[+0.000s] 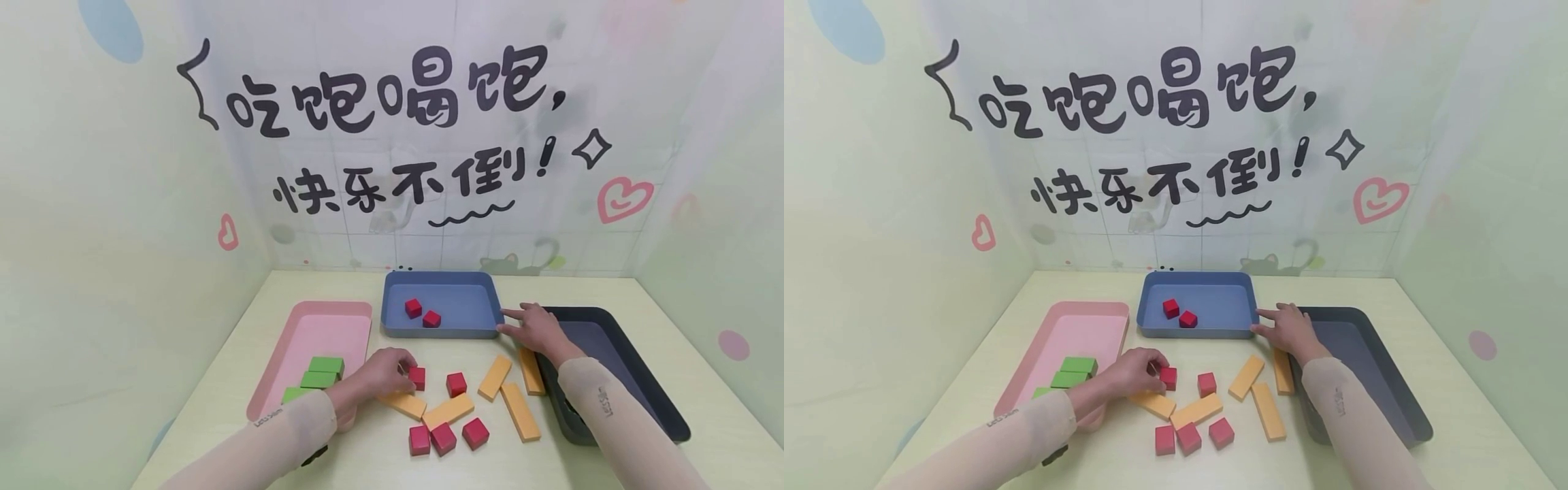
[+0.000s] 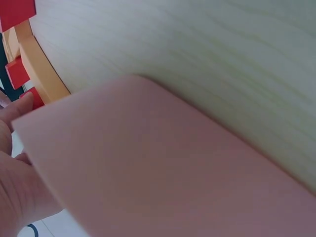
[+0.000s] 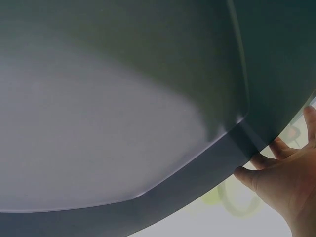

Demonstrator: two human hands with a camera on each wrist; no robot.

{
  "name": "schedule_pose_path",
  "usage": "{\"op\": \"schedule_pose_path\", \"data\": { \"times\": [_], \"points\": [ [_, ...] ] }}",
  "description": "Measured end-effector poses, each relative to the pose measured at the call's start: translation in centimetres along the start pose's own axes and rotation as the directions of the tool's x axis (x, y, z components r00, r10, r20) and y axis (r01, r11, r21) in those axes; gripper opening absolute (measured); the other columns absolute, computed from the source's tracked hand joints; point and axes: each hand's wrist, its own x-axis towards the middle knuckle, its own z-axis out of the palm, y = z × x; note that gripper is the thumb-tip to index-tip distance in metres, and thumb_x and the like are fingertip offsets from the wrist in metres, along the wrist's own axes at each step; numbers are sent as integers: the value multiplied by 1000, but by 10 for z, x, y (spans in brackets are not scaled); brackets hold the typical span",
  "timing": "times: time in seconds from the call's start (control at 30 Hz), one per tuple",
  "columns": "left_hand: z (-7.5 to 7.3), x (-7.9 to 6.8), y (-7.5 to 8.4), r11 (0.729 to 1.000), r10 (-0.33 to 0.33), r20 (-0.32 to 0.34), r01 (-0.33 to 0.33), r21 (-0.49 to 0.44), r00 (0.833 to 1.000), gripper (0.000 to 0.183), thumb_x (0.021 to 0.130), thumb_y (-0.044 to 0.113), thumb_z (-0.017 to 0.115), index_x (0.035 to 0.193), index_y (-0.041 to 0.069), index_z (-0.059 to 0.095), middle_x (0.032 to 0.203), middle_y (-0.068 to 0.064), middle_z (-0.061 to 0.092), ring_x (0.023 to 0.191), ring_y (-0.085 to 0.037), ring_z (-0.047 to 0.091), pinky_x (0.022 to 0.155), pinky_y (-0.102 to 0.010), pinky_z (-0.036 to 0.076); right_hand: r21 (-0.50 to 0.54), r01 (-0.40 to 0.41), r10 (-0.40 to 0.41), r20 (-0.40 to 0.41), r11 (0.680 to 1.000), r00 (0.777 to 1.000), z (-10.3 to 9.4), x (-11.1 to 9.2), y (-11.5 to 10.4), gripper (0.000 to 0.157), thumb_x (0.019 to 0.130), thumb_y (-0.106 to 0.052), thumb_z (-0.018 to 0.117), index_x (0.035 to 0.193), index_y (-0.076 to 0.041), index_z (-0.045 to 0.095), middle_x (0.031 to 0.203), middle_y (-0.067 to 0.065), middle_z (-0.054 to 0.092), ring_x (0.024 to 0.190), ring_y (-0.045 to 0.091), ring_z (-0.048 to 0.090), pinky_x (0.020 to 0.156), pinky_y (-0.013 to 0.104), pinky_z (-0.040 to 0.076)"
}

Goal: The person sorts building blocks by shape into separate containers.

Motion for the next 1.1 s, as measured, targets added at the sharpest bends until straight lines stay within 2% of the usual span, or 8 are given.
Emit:
{"op": "schedule_pose_path", "data": {
  "times": [0.27, 0.63, 0.9, 1.1],
  "points": [
    [-3, 0, 1, 998, -10, 5, 10, -59, 1000, 26, 72, 15, 76, 94, 15, 62, 83, 2, 55, 77, -17, 51, 63, -28, 45, 1, -2, 2, 8, 1000, 1000, 0, 1, -1, 55, 86, -49, 53, 128, -13, 53, 129, 32, 40, 119, 48, 33, 91, 65, 23],
    [-13, -1, 8, 997, 21, -5, -22, -72, 1000, 26, 72, 23, 76, 94, 18, 63, 82, 3, 56, 75, -16, 52, 60, -27, 45, -12, -5, 5, 2, 1000, 1000, 0, 0, 0, 55, 86, -48, 53, 129, -13, 52, 130, 32, 39, 119, 49, 31, 88, 67, 24],
    [-27, 7, 8, 997, 64, -78, -66, -33, 995, 27, 74, 30, 75, 96, 18, 63, 83, 5, 57, 77, -16, 53, 62, -28, 46, -10, -7, 7, 2, 1000, 1000, 1, 0, 1, 54, 87, -48, 53, 129, -14, 52, 130, 32, 38, 120, 50, 30, 88, 67, 24],
    [-42, 12, 12, 993, 86, -140, -97, -72, 986, 23, 76, 26, 73, 95, 18, 62, 83, 3, 58, 78, -17, 54, 63, -28, 47, -4, -11, 11, 9, 1000, 1000, 0, 0, 0, 55, 87, -49, 53, 129, -14, 52, 130, 31, 39, 120, 49, 31, 89, 67, 24]
  ]
}}
